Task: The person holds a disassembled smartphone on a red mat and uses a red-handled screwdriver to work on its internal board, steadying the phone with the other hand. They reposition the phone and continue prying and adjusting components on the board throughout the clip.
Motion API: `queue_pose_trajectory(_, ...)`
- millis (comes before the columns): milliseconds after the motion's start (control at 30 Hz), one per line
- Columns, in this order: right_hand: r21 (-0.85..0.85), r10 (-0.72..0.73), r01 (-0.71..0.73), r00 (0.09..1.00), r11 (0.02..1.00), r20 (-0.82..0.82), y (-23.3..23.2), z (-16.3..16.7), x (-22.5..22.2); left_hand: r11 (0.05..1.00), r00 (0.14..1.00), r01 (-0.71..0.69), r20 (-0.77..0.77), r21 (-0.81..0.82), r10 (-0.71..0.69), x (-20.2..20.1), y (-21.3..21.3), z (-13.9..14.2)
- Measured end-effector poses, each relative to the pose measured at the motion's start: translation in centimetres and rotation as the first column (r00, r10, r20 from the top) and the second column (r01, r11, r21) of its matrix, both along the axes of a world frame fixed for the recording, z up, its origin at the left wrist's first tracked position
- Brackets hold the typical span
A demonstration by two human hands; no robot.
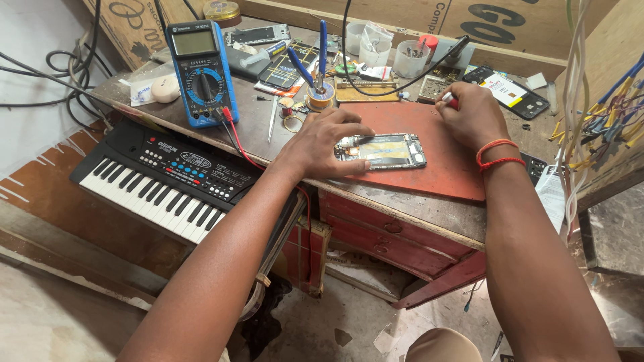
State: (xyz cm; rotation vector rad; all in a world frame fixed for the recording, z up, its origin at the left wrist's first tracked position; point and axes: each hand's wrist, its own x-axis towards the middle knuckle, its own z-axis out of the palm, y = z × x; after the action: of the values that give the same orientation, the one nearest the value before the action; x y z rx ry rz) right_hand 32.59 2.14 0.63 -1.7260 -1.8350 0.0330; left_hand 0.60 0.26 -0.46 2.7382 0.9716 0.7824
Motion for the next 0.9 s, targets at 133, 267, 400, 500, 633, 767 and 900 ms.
queue_pose_trajectory(133, -0.01, -0.074, 0.074, 0.997, 0.997, 0.018, 0.4, 0.1, 0.2, 1.0, 1.0, 0.001, 0.012, 0.0, -0.001, -0.1, -0.1, 0.0)
queue_pose_trajectory(267, -0.031, -0.076, 0.077, 0.996, 0.997, 0.04, 0.6, -0.2, 0.2, 1.0, 1.0, 0.006, 0.016, 0.0, -0.006, -0.1, -0.1, 0.0)
queue_pose_trajectory(400, -0.067, -0.095, 0.097, 0.995, 0.993, 0.037, 0.7, -0.5, 0.2, 1.0, 1.0, 0.002, 0.012, -0.014, -0.002, -0.1, -0.1, 0.1)
queue_pose_trajectory(500, -0.077, -0.083, 0.086, 0.996, 0.993, 0.045, 0.8, -0.4, 0.3, 1.0, 1.0, 0.006, 0.016, -0.005, -0.006, -0.1, -0.1, 0.1)
queue_pose_trajectory(633, -0.065, -0.08, 0.083, 0.996, 0.994, 0.048, 0.8, -0.2, 0.3, 1.0, 1.0, 0.007, 0.016, 0.002, -0.007, -0.1, -0.1, 0.1)
queue_pose_trajectory(767, 0.01, -0.082, 0.081, 0.996, 0.997, 0.039, 0.6, 0.2, 0.3, 1.0, 1.0, 0.006, 0.015, -0.003, -0.006, -0.1, -0.2, 0.1)
queue_pose_trajectory(900, 0.122, 0.049, -0.015, 0.959, 0.992, -0.28, 0.3, 0.8, 0.6, 1.0, 1.0, -0.009, -0.004, -0.005, 0.009, 0.0, -0.1, 0.2)
